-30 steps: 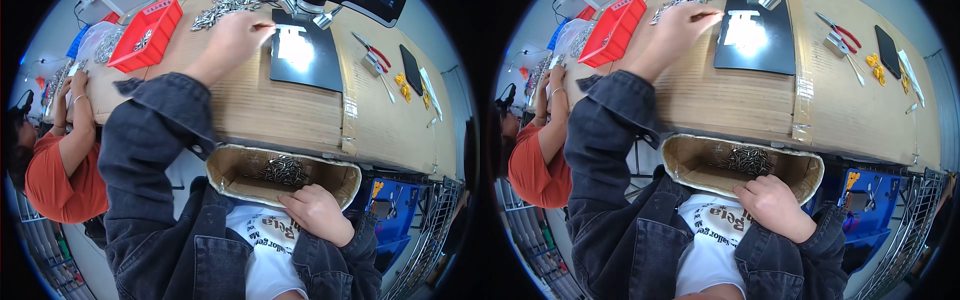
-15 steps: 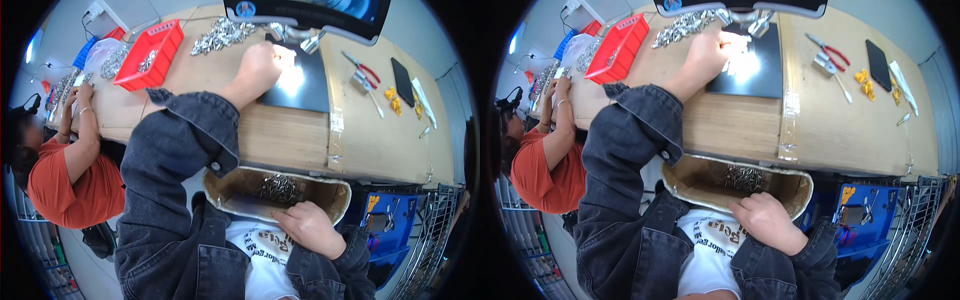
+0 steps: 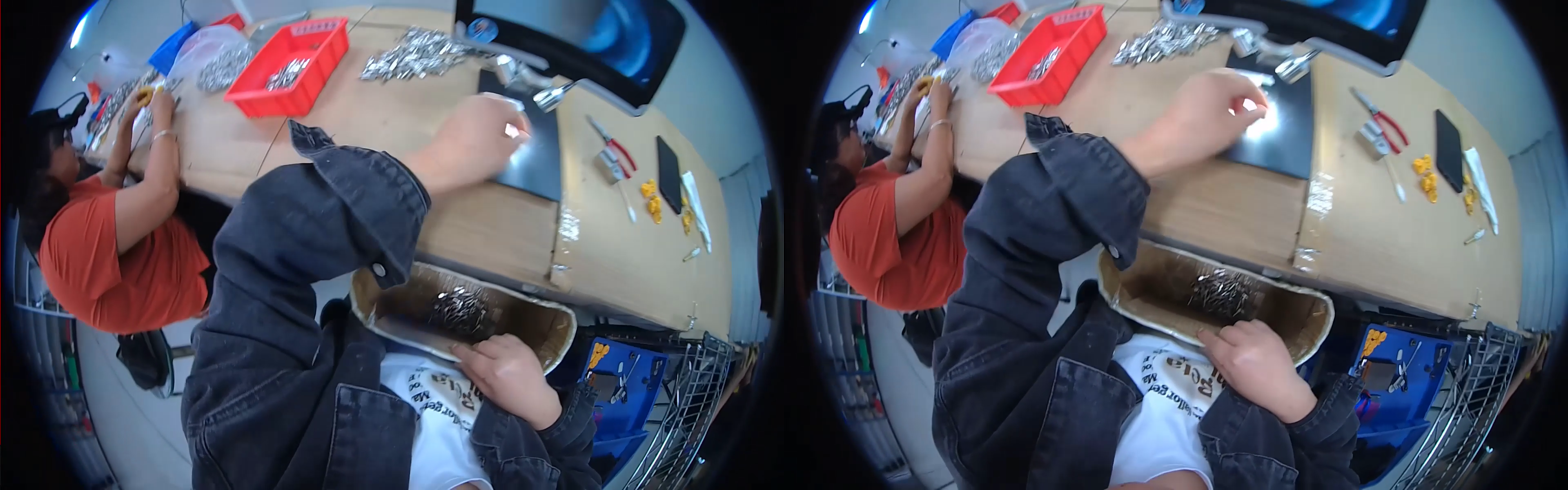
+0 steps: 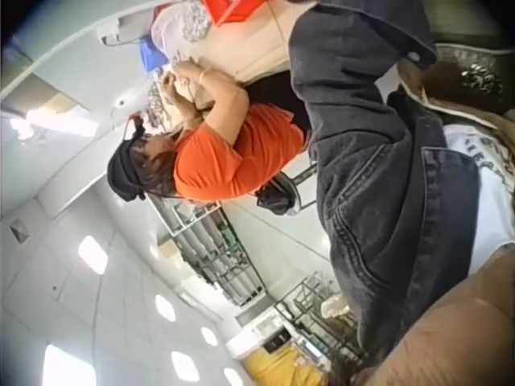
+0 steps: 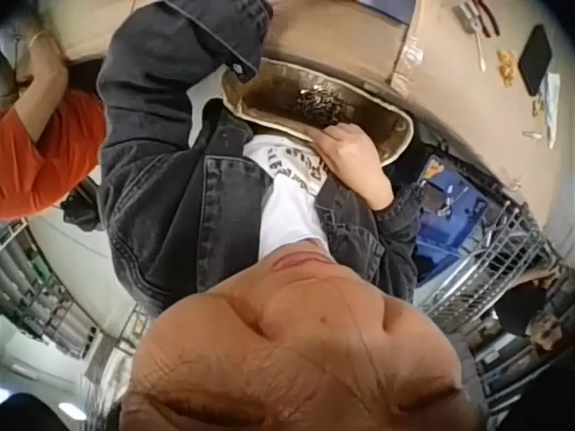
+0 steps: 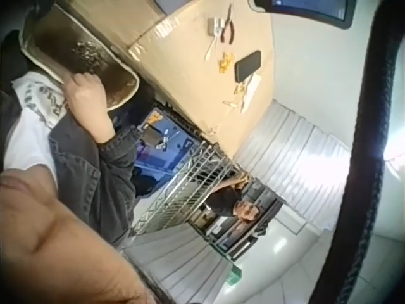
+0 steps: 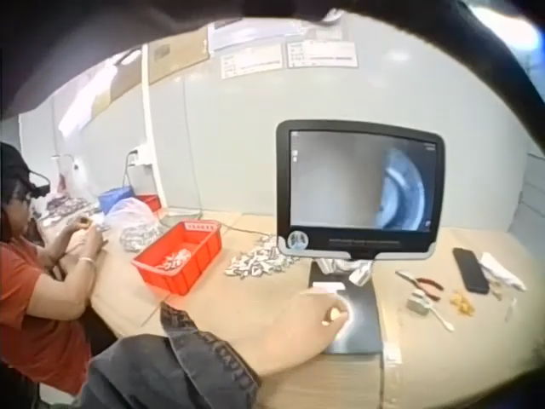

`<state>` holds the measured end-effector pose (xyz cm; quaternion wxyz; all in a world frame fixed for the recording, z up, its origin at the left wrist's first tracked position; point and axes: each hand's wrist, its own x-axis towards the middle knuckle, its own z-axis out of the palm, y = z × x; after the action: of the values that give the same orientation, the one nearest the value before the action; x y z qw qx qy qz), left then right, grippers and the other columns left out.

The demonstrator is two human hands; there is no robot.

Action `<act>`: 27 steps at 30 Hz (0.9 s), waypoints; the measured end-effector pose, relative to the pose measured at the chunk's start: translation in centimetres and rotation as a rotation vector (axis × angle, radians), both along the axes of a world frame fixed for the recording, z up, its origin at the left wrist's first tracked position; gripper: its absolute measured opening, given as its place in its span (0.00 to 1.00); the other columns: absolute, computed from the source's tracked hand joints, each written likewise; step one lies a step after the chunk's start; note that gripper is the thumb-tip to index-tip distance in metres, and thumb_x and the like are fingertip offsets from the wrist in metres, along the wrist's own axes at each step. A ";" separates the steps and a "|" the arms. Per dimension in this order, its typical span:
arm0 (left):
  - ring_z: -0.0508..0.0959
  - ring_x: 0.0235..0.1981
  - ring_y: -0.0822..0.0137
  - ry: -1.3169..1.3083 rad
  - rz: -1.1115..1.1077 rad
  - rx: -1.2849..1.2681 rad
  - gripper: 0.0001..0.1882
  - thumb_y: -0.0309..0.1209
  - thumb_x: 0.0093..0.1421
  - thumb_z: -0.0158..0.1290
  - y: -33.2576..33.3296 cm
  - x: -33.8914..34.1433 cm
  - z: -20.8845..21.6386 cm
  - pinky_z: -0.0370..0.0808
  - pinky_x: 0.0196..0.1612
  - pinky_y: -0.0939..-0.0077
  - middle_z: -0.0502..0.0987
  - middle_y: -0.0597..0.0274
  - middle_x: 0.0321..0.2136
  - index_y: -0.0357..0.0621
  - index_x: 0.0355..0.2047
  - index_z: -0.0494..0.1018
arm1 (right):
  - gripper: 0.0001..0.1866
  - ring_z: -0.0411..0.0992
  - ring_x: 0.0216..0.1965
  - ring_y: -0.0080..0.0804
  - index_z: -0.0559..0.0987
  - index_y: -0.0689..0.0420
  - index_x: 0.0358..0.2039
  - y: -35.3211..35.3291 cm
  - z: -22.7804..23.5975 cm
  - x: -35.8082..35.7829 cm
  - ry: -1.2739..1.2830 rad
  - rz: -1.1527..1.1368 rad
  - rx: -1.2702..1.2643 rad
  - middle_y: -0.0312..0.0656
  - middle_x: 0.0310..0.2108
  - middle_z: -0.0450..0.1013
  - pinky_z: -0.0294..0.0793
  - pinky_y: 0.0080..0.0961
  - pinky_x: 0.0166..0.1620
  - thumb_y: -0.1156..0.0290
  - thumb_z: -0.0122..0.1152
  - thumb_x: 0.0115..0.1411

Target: Picking small metal fasteners from a bin and placing them on an inspection plate under a digital microscope.

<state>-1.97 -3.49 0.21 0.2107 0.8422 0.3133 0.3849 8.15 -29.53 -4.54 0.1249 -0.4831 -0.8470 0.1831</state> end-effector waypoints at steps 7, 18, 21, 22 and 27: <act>0.77 0.24 0.55 0.569 -0.596 0.037 0.08 0.33 0.52 0.56 -11.2 -5.1 1.5 0.77 0.30 0.66 0.77 0.53 0.25 0.40 0.26 0.75 | 0.13 0.69 0.27 0.35 0.80 0.58 0.41 0.1 0.2 -0.4 0.031 -0.003 -0.026 0.37 0.28 0.73 0.69 0.27 0.35 0.72 0.62 0.54; 0.77 0.29 0.44 0.302 0.116 0.288 0.10 0.30 0.56 0.48 12.9 -7.0 -2.3 0.74 0.33 0.58 0.77 0.43 0.29 0.36 0.30 0.75 | 0.12 0.70 0.28 0.34 0.81 0.59 0.40 0.0 0.0 -1.0 0.008 -0.055 0.025 0.37 0.29 0.75 0.70 0.27 0.36 0.73 0.63 0.54; 0.76 0.30 0.44 0.498 0.181 0.221 0.10 0.30 0.57 0.48 12.1 -5.4 -1.6 0.74 0.34 0.58 0.76 0.43 0.30 0.36 0.31 0.75 | 0.12 0.70 0.28 0.34 0.81 0.59 0.40 0.1 -0.1 -0.8 0.028 -0.085 0.017 0.37 0.28 0.75 0.70 0.26 0.36 0.73 0.64 0.54; 0.76 0.31 0.44 0.565 0.204 0.198 0.10 0.30 0.57 0.48 11.9 -5.1 -1.5 0.73 0.35 0.58 0.76 0.43 0.31 0.36 0.31 0.75 | 0.12 0.70 0.27 0.34 0.81 0.59 0.40 0.1 -0.2 -0.7 0.037 -0.093 0.015 0.37 0.28 0.74 0.70 0.26 0.36 0.72 0.64 0.54; 0.78 0.33 0.52 0.572 0.169 0.572 0.10 0.29 0.58 0.49 11.8 -5.7 -3.4 0.77 0.38 0.64 0.77 0.52 0.32 0.37 0.27 0.79 | 0.12 0.70 0.27 0.34 0.81 0.59 0.40 0.2 0.0 -0.8 0.042 -0.092 0.011 0.37 0.27 0.74 0.70 0.26 0.36 0.72 0.64 0.54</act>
<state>-7.71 8.36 -3.17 -0.1599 0.9111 0.3078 0.2227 7.39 -29.34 -4.53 0.1536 -0.5170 -0.8220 0.1825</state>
